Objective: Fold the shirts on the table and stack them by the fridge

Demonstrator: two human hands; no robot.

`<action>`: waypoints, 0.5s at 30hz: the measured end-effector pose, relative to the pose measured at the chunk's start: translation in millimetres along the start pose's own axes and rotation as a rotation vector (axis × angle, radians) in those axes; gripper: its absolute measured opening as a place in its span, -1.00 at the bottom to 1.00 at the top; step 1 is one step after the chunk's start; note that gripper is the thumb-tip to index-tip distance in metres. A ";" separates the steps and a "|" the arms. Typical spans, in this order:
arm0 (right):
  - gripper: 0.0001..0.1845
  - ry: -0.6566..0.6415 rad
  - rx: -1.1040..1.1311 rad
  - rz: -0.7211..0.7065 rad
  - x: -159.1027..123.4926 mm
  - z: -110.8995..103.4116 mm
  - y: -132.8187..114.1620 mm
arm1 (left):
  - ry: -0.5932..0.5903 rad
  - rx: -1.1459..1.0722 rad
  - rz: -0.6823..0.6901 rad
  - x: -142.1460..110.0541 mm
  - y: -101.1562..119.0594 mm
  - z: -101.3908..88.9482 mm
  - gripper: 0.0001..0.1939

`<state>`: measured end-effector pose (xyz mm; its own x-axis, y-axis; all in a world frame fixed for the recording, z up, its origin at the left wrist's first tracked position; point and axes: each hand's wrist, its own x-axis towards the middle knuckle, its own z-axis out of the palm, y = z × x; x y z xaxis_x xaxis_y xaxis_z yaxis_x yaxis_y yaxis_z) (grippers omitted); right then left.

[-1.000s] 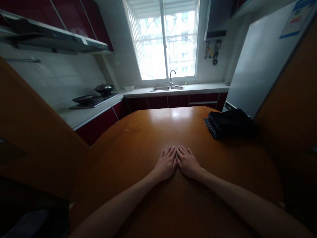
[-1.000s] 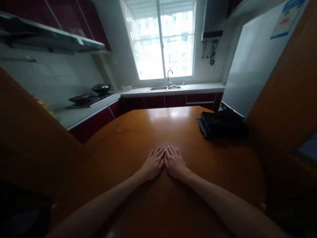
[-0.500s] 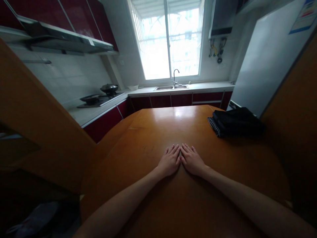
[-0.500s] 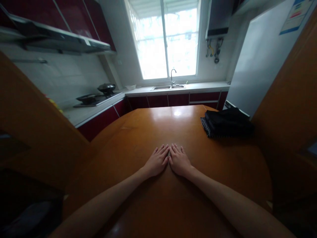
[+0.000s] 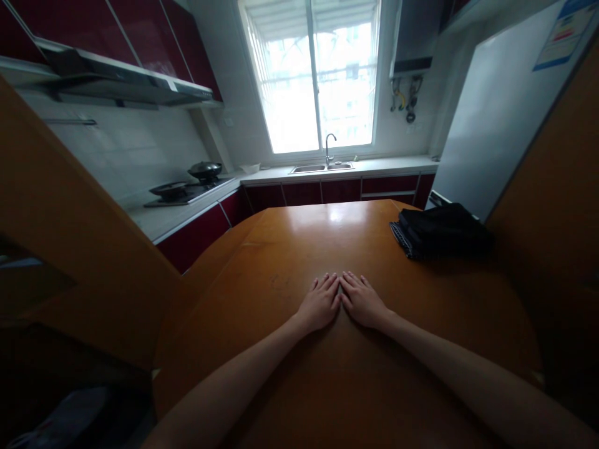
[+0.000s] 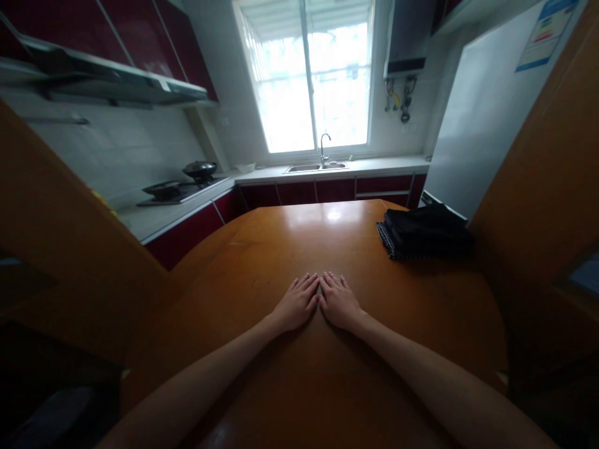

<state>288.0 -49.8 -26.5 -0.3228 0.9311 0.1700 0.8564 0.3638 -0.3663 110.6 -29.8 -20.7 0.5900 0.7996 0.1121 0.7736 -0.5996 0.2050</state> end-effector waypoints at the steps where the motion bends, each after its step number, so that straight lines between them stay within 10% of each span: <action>1: -0.35 0.000 -0.001 0.001 0.0 0.0 -0.1 | -0.003 -0.003 -0.001 0.1 0.1 -0.3 -0.42; 15: -0.38 0.029 0.027 -0.021 -0.8 0.9 4.9 | 0.156 -0.105 0.085 6.0 -7.2 1.0 -0.52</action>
<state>292.1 -48.8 -29.3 -0.3290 0.9220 0.2040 0.8382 0.3846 -0.3867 108.8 -20.7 -22.5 0.6028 0.7467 0.2812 0.6895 -0.6649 0.2873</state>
